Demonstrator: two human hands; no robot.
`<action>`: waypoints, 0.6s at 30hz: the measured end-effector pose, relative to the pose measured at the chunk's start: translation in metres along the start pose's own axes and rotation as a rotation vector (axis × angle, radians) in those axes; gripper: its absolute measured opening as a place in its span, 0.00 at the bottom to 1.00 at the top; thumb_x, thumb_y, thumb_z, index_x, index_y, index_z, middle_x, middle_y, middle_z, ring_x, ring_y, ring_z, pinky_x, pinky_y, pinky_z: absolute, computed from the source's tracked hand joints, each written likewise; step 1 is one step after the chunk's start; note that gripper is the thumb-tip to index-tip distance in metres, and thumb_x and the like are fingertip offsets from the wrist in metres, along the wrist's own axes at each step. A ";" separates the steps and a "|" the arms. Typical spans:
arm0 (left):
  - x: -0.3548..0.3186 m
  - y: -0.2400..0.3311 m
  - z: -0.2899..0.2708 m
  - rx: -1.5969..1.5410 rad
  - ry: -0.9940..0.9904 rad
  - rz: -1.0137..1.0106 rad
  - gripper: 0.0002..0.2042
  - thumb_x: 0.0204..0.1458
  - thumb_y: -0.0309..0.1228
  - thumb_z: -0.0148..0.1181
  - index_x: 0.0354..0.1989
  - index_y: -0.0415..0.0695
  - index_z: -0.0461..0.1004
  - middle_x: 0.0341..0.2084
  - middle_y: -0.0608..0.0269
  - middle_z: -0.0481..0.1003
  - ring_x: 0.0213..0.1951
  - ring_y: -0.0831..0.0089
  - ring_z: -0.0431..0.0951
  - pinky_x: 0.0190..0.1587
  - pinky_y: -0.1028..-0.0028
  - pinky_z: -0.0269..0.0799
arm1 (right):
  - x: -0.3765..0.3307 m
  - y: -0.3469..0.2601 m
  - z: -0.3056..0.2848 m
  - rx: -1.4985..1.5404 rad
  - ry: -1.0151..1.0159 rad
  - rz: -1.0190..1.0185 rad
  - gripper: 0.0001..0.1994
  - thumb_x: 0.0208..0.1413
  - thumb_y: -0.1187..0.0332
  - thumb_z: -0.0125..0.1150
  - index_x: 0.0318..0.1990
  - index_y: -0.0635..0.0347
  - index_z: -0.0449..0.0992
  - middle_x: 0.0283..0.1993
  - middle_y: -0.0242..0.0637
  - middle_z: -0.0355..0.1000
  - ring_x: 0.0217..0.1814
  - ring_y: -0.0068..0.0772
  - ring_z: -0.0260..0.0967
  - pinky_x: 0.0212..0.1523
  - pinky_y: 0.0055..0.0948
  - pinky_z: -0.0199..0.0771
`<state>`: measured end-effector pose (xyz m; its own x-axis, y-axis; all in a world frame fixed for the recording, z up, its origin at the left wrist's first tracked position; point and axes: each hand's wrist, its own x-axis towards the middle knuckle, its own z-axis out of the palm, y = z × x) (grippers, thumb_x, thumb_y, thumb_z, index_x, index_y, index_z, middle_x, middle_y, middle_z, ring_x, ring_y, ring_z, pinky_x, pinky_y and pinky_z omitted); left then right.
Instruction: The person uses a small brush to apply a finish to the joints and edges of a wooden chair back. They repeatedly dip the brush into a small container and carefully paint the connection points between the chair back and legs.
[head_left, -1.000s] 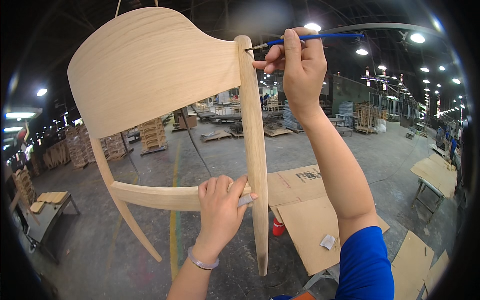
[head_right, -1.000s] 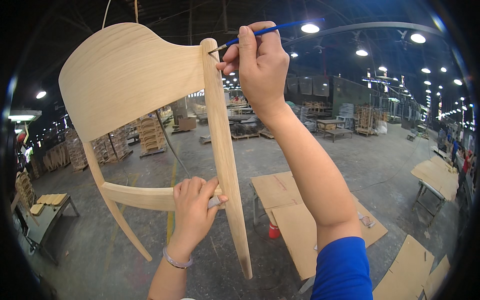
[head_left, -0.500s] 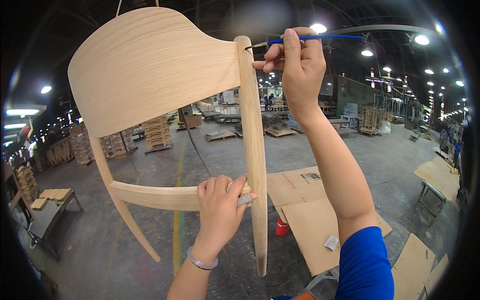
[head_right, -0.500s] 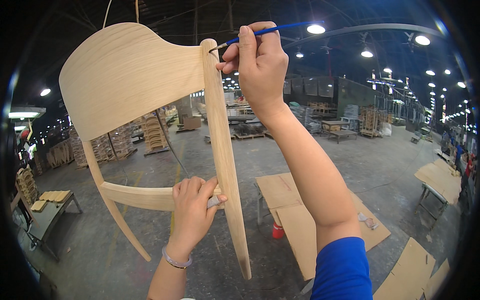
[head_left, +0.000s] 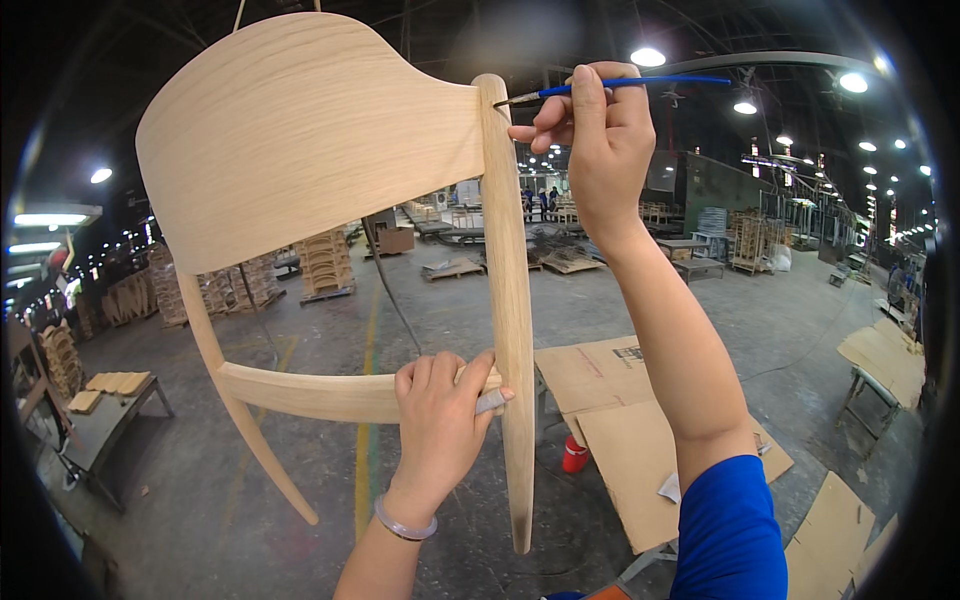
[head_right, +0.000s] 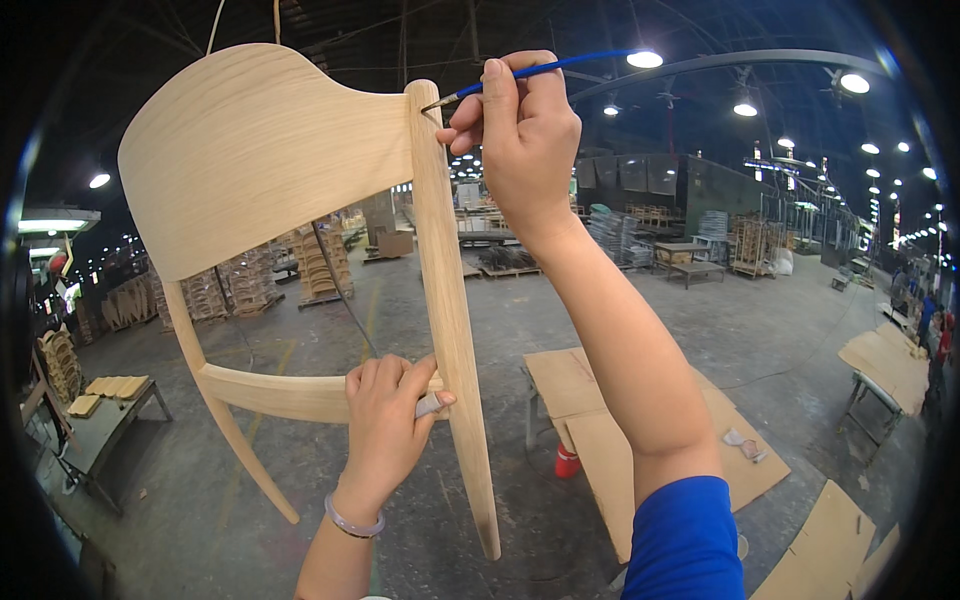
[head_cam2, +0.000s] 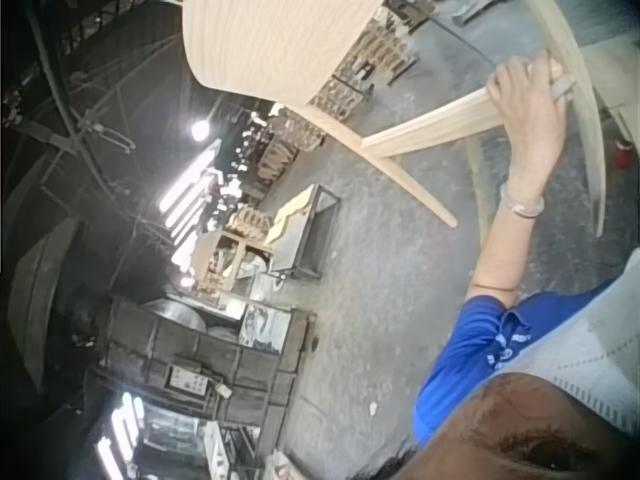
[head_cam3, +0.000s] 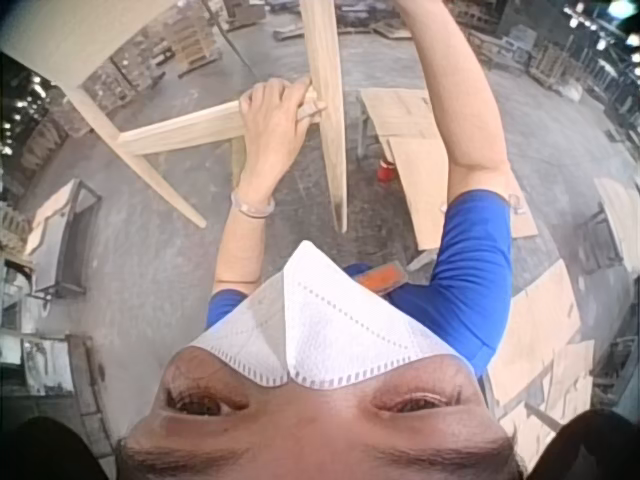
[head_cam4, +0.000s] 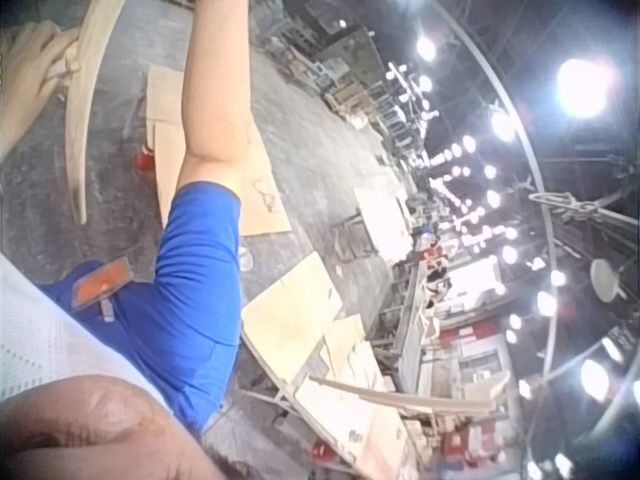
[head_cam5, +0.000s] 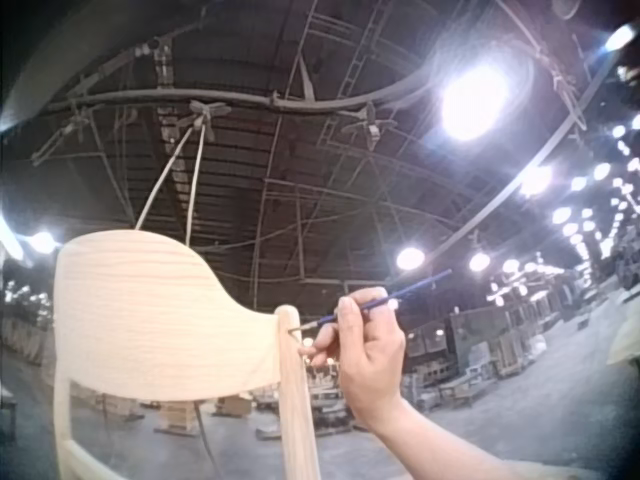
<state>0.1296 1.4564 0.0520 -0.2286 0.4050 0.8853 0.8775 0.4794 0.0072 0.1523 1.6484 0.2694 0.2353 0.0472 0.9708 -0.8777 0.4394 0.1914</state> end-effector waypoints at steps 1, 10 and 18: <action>0.000 0.001 0.001 0.002 -0.003 -0.002 0.18 0.59 0.40 0.68 0.54 0.46 0.80 0.35 0.63 0.69 0.44 0.62 0.70 0.57 0.58 0.60 | 0.000 0.000 -0.001 0.003 0.009 0.011 0.10 0.77 0.66 0.50 0.46 0.65 0.68 0.26 0.38 0.78 0.24 0.23 0.80 0.26 0.20 0.81; 0.006 0.006 -0.006 0.034 -0.061 -0.039 0.19 0.57 0.39 0.69 0.54 0.43 0.79 0.39 0.57 0.72 0.47 0.56 0.72 0.60 0.55 0.60 | -0.009 -0.025 -0.023 0.179 0.115 0.101 0.09 0.75 0.67 0.56 0.46 0.65 0.71 0.27 0.35 0.75 0.26 0.20 0.76 0.30 0.22 0.80; 0.000 -0.052 0.012 0.162 -0.076 0.006 0.20 0.65 0.42 0.61 0.54 0.36 0.77 0.47 0.48 0.75 0.52 0.49 0.73 0.59 0.53 0.65 | -0.149 -0.081 -0.235 -0.438 0.052 0.645 0.07 0.70 0.68 0.62 0.42 0.64 0.76 0.28 0.30 0.75 0.29 0.18 0.73 0.30 0.21 0.72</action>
<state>0.0795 1.4406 0.0461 -0.2602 0.4627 0.8475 0.8008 0.5938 -0.0783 0.2870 1.8168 0.0755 -0.2368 0.4509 0.8606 -0.6051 0.6245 -0.4937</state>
